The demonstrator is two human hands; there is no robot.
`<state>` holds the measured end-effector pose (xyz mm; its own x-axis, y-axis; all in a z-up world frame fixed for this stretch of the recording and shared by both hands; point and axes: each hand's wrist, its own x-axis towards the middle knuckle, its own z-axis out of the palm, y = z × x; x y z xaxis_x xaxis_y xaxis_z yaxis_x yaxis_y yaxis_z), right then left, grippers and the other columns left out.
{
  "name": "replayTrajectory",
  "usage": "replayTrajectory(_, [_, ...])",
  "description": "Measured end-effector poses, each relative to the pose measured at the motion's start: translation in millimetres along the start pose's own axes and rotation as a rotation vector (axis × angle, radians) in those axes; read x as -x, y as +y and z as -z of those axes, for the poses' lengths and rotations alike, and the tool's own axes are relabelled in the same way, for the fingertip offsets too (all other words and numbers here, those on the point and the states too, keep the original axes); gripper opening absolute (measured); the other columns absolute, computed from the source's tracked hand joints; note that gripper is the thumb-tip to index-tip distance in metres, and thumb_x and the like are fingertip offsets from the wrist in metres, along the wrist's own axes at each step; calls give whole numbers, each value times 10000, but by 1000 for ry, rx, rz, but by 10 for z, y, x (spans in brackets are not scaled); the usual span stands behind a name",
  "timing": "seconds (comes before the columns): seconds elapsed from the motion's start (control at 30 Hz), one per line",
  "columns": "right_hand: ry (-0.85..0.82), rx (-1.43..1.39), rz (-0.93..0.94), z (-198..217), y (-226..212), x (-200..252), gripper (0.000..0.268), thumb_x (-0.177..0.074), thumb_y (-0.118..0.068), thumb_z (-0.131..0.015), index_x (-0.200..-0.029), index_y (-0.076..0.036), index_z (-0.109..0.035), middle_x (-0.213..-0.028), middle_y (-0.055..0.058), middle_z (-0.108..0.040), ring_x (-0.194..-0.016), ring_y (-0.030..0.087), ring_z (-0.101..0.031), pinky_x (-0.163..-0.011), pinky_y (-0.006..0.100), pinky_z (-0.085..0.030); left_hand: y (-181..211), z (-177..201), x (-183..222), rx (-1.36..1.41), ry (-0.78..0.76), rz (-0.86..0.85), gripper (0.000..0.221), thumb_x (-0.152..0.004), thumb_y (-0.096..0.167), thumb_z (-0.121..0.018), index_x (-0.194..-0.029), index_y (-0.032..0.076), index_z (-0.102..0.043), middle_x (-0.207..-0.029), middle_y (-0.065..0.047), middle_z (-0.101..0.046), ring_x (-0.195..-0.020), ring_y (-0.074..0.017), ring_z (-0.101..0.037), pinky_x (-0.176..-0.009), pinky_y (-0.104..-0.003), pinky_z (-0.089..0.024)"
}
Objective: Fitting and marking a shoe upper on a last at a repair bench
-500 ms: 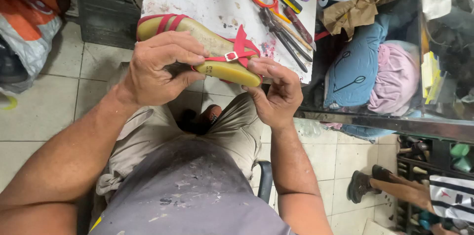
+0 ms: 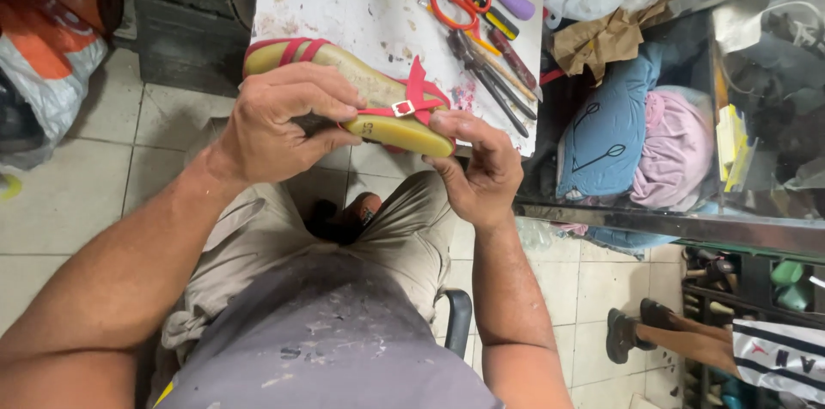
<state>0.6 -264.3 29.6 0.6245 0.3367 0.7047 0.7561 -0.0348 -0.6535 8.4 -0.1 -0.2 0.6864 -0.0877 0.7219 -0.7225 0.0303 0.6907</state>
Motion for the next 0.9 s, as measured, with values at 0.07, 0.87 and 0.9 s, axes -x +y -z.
replayTrajectory(0.07, [-9,0,1,19,16,20,480,-836,89,-811,-1225,93,-529,-1143,287,-712,-1136,412,-685,-977,478,-563,-11,0,4,16,-1,-11,204,-844,121,-909,-938,31,-752,-1013,-115,-762,-974,-320,-739,-999,-489,-556])
replayTrajectory(0.87, [58,-111,-267,55,466,-376,344,-949,-38,-782,-1207,-33,-556,-1213,192,-685,-1145,263,-685,-953,346,-634,-441,64,-303,-141,-4,-34,254,-1043,134,-752,-1115,-109,-728,-1079,-257,-739,-987,-339,-730,-848,-392,-591])
replayTrajectory(0.9, [72,-120,-273,55,477,-366,348,-942,-29,-786,-1202,-36,-554,-1209,196,-687,-1173,279,-684,-967,356,-631,-450,63,-298,-147,-5,-33,246,-1042,123,-756,-1121,-109,-730,-1084,-257,-741,-994,-340,-732,-852,-389,-591])
